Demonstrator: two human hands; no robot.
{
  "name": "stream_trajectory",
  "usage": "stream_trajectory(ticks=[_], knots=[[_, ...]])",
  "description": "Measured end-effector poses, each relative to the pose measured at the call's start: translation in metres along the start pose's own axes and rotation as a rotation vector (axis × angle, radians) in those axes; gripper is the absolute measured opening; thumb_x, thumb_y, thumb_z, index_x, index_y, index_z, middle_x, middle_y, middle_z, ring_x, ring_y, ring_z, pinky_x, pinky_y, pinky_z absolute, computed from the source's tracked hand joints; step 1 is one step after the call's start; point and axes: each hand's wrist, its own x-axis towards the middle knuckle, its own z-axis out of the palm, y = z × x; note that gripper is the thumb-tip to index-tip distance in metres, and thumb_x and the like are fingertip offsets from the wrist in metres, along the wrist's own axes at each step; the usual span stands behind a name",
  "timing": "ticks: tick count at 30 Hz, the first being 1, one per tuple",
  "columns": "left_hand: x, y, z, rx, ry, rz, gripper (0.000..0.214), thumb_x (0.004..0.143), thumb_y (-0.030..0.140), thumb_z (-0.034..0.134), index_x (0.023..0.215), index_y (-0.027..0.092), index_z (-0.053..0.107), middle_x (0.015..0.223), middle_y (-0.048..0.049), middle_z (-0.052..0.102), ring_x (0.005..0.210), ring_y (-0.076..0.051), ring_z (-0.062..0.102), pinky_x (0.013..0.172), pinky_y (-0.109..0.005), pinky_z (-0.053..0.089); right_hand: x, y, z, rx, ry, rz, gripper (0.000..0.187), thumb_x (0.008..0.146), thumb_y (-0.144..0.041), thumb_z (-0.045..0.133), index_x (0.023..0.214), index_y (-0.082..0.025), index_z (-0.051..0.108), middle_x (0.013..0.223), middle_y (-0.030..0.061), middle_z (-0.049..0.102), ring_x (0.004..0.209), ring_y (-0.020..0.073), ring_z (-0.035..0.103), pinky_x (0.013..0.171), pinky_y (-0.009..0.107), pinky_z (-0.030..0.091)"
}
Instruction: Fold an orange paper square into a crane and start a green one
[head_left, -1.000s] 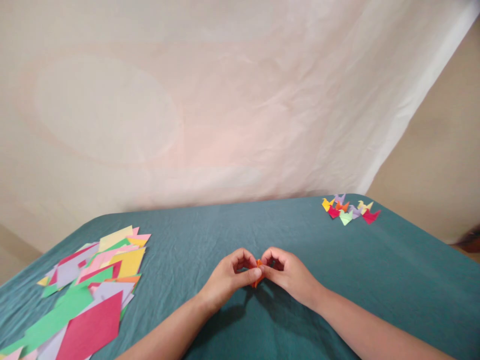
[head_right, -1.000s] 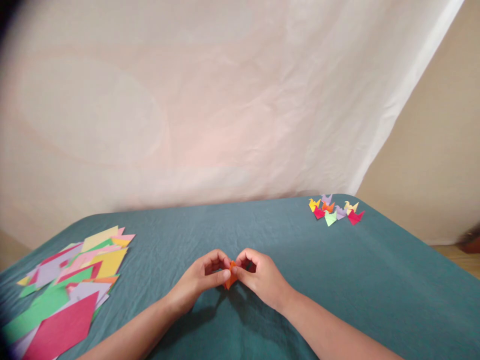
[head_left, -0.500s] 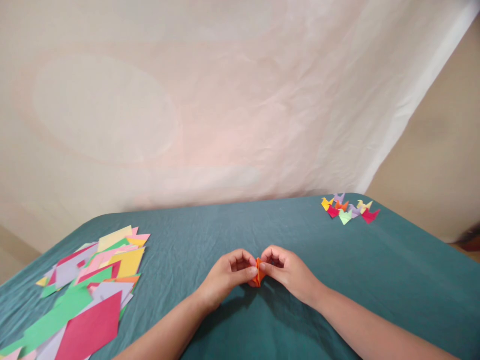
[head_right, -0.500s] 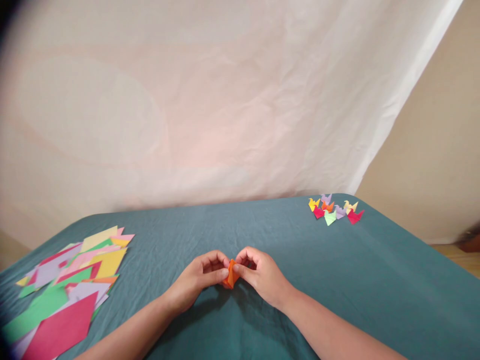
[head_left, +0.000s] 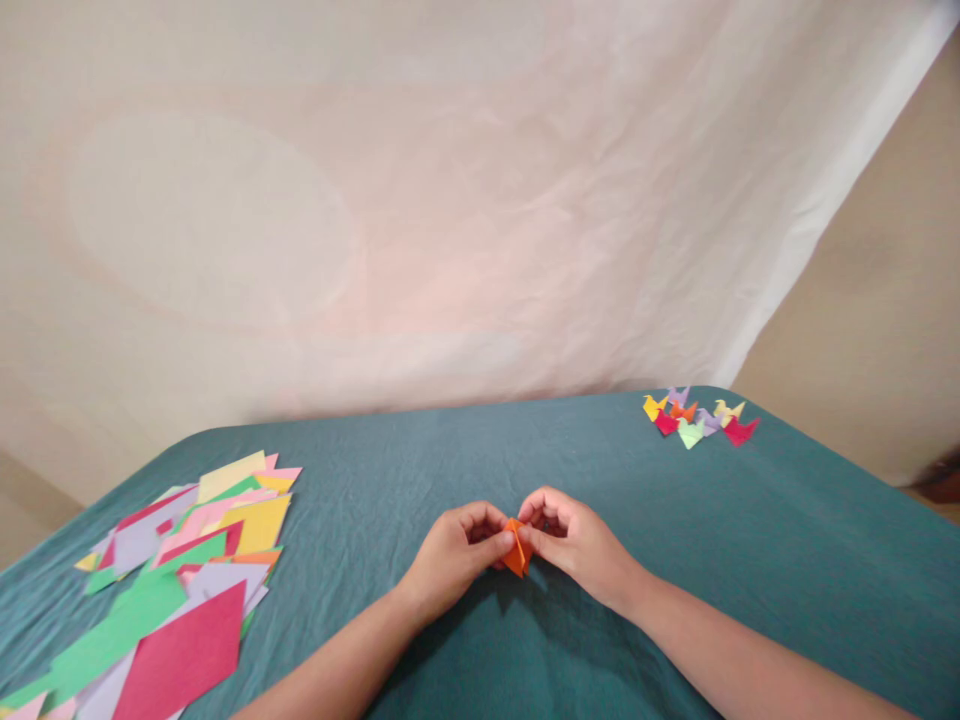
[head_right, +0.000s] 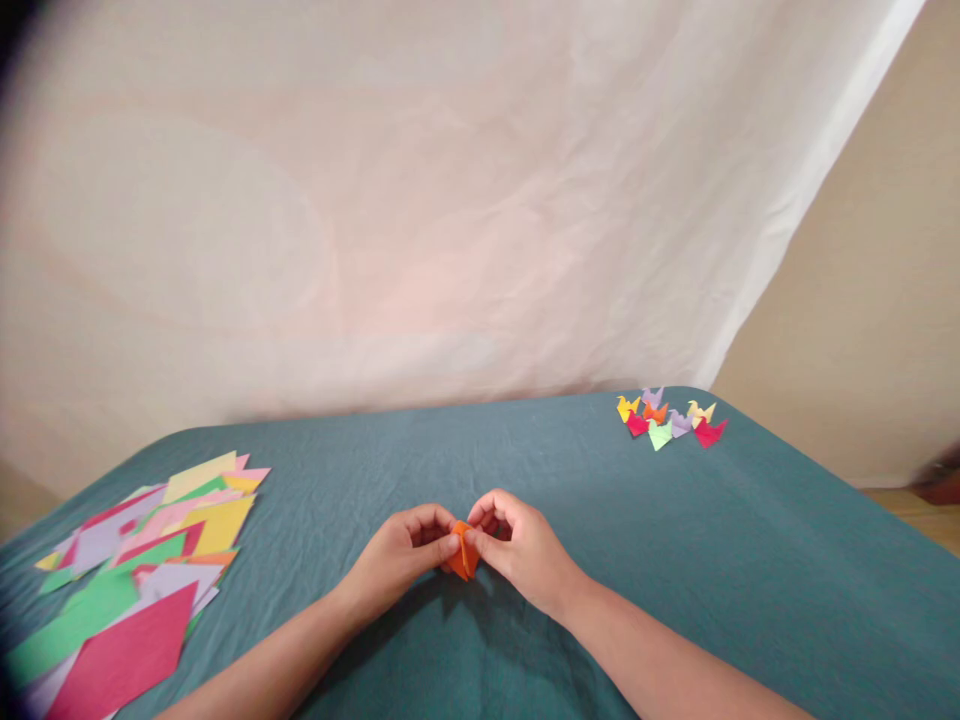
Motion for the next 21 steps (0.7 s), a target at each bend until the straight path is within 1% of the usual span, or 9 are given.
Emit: stream_trajectory(ticks=[5, 8, 11, 13, 16, 19, 21], knots=[[0.001, -0.001, 0.000, 0.063, 0.071, 0.009, 0.018, 0.081, 0.032, 0.058, 0.080, 0.014, 0.059, 0.072, -0.0046, 0.067, 0.065, -0.015, 0.062, 0.062, -0.025, 0.047, 0.000, -0.003, -0.002, -0.007, 0.008, -0.023, 0.014, 0.086, -0.032, 0.059, 0.087, -0.018, 0.053, 0.074, -0.0022, 0.056, 0.068, 0.0114, 0.052, 0.061, 0.022, 0.040], [-0.001, 0.002, 0.002, 0.211, 0.167, 0.052, 0.015, 0.082, 0.029, 0.055, 0.078, 0.016, 0.059, 0.071, -0.0029, 0.066, 0.065, -0.014, 0.060, 0.062, -0.024, 0.045, -0.002, -0.009, -0.002, -0.045, -0.006, -0.034, 0.016, 0.088, -0.035, 0.054, 0.086, -0.019, 0.054, 0.075, -0.0015, 0.057, 0.069, 0.0119, 0.052, 0.061, 0.022, 0.040], [-0.006, 0.007, 0.007, 0.399, 0.251, 0.130, 0.014, 0.083, 0.026, 0.052, 0.075, 0.017, 0.059, 0.070, -0.0012, 0.064, 0.066, -0.014, 0.058, 0.062, -0.023, 0.043, -0.005, -0.015, 0.002, -0.101, -0.015, -0.043, 0.015, 0.086, -0.033, 0.058, 0.087, -0.019, 0.053, 0.081, 0.0003, 0.061, 0.071, 0.0132, 0.055, 0.060, 0.023, 0.041], [-0.009, 0.010, 0.010, 0.481, 0.262, 0.182, 0.014, 0.084, 0.023, 0.050, 0.075, 0.018, 0.059, 0.070, -0.0005, 0.063, 0.066, -0.013, 0.057, 0.063, -0.023, 0.042, -0.006, -0.017, 0.005, -0.152, -0.011, -0.048, 0.012, 0.085, -0.029, 0.059, 0.089, -0.019, 0.053, 0.083, 0.0012, 0.064, 0.071, 0.0138, 0.058, 0.060, 0.023, 0.042], [-0.011, 0.013, 0.013, 0.531, 0.256, 0.217, 0.013, 0.084, 0.021, 0.050, 0.076, 0.018, 0.060, 0.071, 0.0001, 0.062, 0.067, -0.013, 0.057, 0.064, -0.023, 0.042, -0.007, -0.016, 0.007, -0.192, -0.005, -0.042, 0.003, 0.086, -0.022, 0.055, 0.087, -0.019, 0.055, 0.080, 0.0009, 0.066, 0.070, 0.0140, 0.060, 0.061, 0.024, 0.042], [-0.010, 0.013, 0.013, 0.518, 0.242, 0.202, 0.013, 0.084, 0.022, 0.050, 0.078, 0.018, 0.061, 0.075, -0.0004, 0.063, 0.070, -0.013, 0.057, 0.065, -0.022, 0.042, -0.005, -0.012, 0.005, -0.215, 0.024, -0.039, 0.006, 0.086, -0.020, 0.053, 0.082, -0.019, 0.057, 0.077, 0.0002, 0.065, 0.070, 0.0138, 0.060, 0.062, 0.024, 0.043], [-0.008, 0.011, 0.012, 0.495, 0.212, 0.178, 0.012, 0.084, 0.023, 0.050, 0.081, 0.018, 0.061, 0.077, -0.0007, 0.063, 0.072, -0.013, 0.058, 0.065, -0.022, 0.042, -0.003, -0.007, 0.003, -0.234, 0.062, -0.044, 0.005, 0.084, -0.020, 0.055, 0.081, -0.019, 0.058, 0.076, -0.0003, 0.064, 0.069, 0.0136, 0.059, 0.062, 0.023, 0.043]])
